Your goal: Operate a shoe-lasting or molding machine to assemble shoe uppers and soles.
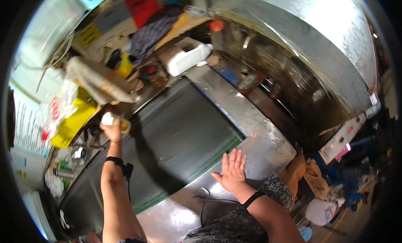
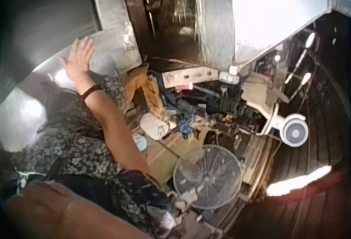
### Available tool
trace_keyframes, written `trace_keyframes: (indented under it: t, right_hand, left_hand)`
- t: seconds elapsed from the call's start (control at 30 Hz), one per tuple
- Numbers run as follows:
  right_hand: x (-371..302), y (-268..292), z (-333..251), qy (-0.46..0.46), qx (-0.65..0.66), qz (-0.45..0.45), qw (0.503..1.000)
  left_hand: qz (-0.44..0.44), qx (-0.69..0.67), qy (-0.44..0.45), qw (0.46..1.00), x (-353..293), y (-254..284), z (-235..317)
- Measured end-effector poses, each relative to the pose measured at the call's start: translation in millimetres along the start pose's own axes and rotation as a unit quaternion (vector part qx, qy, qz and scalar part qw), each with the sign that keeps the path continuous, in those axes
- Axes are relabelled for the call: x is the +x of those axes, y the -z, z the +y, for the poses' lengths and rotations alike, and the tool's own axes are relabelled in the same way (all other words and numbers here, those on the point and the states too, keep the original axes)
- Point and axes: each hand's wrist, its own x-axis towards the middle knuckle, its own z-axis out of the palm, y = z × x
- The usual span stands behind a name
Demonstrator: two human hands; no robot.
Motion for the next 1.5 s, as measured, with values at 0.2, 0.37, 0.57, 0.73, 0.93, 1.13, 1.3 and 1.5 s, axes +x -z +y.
trace_keyframes:
  t: [0.2, 0.37, 0.57, 0.73, 0.93, 1.13, 1.3, 1.5]
  right_hand:
    - [1, 10, 0, -0.014, 0.003, -0.018, 1.0]
    - [-2, 10, 4, -0.017, 0.024, -0.02, 0.999]
    - [-3, 15, -7, -0.018, 0.043, -0.031, 0.998]
    - [-3, 4, 12, -0.031, -0.008, -0.041, 0.999]
    - [2, 30, -6, -0.026, 0.016, -0.095, 0.995]
    - [-1, 46, 5, -0.035, 0.092, -0.152, 0.984]
    - [9, 81, 104, 0.14, 0.342, -0.374, 0.851]
    - [0, 88, 249, -0.117, 0.468, -0.005, 0.876]
  left_hand:
    - [0.064, 0.079, 0.099, 0.99, 69, -57, -28]
    - [0.033, 0.019, -0.051, 0.998, 61, -92, -45]
    - [-0.133, -0.084, 0.009, 0.988, 49, -68, -56]
    - [-0.356, -0.221, 0.089, 0.904, -196, -51, 37]
    - [-0.514, -0.165, -0.174, 0.823, -351, -16, 145]
    - [-0.629, -0.086, -0.263, 0.726, -391, -43, 193]
    - [-0.615, -0.069, -0.327, 0.715, -414, -53, 182]
    - [-0.424, 0.013, -0.528, 0.736, -457, -58, 180]
